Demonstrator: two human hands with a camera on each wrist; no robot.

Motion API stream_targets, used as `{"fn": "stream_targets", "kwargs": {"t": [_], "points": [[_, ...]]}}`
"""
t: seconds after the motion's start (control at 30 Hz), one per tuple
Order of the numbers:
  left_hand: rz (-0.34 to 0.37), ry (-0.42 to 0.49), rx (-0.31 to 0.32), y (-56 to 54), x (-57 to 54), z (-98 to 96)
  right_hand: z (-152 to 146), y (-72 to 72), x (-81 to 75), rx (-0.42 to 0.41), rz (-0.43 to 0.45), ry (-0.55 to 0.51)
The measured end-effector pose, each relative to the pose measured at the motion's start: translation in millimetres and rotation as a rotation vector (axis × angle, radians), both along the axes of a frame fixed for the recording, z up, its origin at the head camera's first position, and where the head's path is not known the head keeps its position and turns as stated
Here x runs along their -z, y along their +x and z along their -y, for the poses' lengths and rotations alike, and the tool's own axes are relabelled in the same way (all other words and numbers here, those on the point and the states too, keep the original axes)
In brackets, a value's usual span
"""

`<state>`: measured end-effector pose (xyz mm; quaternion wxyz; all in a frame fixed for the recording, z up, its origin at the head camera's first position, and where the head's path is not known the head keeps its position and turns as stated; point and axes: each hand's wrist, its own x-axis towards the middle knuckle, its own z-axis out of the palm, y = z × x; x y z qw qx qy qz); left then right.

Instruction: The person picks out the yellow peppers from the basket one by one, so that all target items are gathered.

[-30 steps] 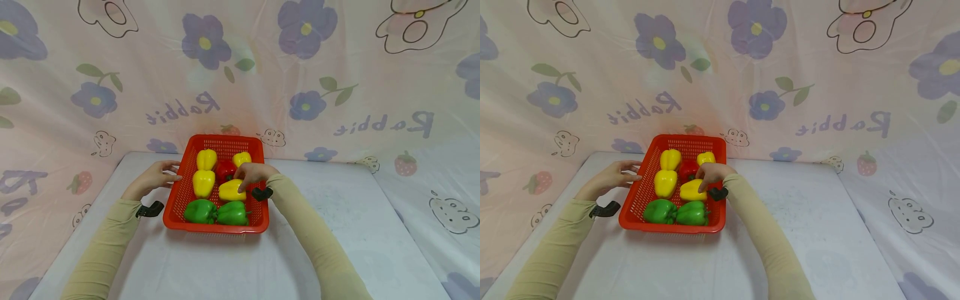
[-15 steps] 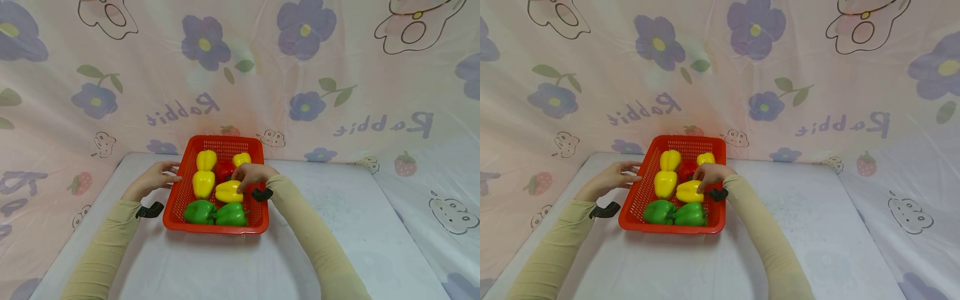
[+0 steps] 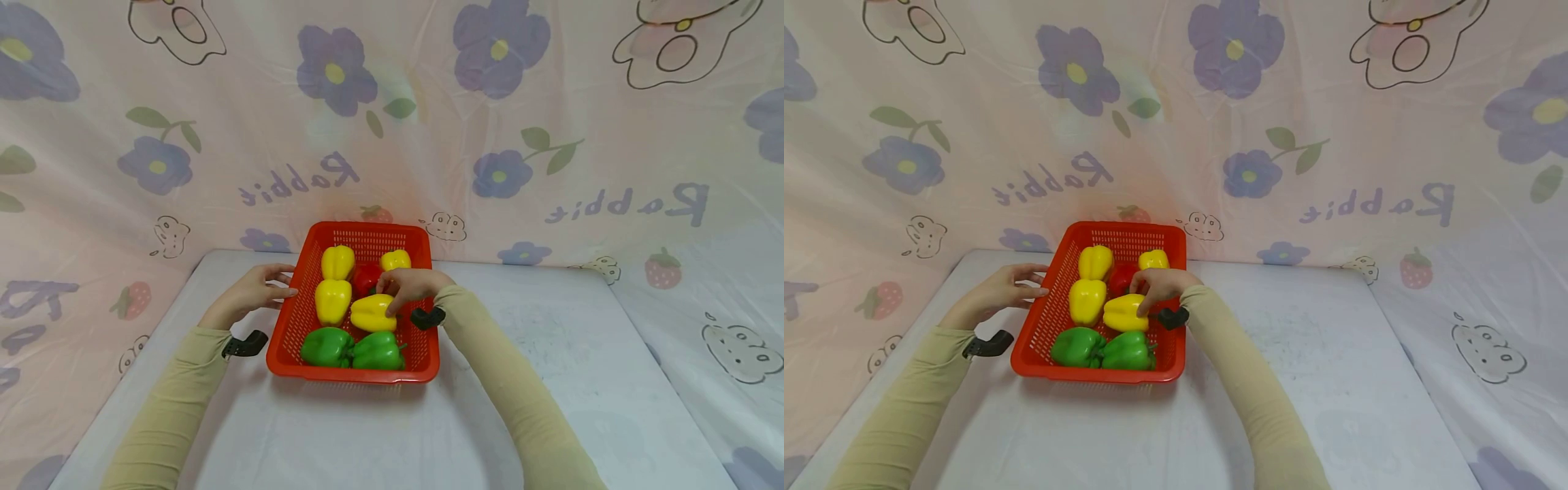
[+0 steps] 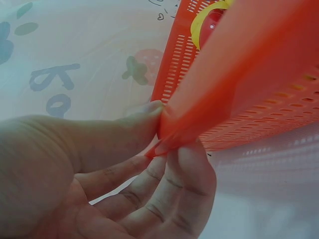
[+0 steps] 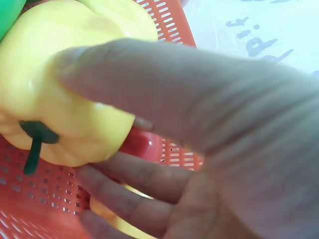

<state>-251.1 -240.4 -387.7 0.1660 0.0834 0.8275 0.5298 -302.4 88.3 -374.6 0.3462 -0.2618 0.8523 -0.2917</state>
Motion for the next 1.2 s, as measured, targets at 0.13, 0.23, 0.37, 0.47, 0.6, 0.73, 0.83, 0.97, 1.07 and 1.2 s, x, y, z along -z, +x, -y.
{"fn": "stream_targets", "kwargs": {"t": [0.13, 0.23, 0.37, 0.47, 0.6, 0.73, 0.83, 0.97, 1.07, 1.2], "points": [[-0.001, -0.009, -0.002, 0.2, -0.4, 0.3, 0.2, 0.5, 0.3, -0.008, -0.012, -0.004], [-0.002, -0.011, -0.002, 0.0, -0.2, 0.3, -0.1, 0.6, 0.9, -0.011, -0.034, 0.0], [-0.001, -0.014, -0.002, -0.7, 0.7, 0.1, -1.6, -0.1, 2.9, -0.01, -0.059, 0.004], [-0.002, -0.02, -0.004, -0.8, 1.0, 0.1, -2.4, -0.5, 3.5, -0.013, -0.062, -0.003], [-0.003, -0.021, -0.006, -0.7, 1.2, 0.5, -2.4, -0.4, 2.7, -0.017, -0.057, -0.01], [-0.001, -0.019, -0.006, -0.5, 1.1, 0.8, -2.2, -0.8, 2.8, -0.021, -0.064, -0.007], [0.0, -0.019, -0.009, 0.0, 0.5, 0.8, -2.2, -0.9, 2.4, -0.028, -0.07, -0.013], [-0.001, -0.015, -0.009, 0.8, -0.3, 0.5, -2.9, -1.0, 1.7, -0.022, -0.076, -0.021], [-0.001, -0.008, -0.008, 0.8, -0.2, 0.3, -3.5, -0.4, 1.1, -0.007, -0.081, -0.023], [-0.007, -0.011, -0.004, 0.2, 0.3, -0.4, -4.4, 1.8, -0.9, 0.008, -0.098, -0.034]]}}
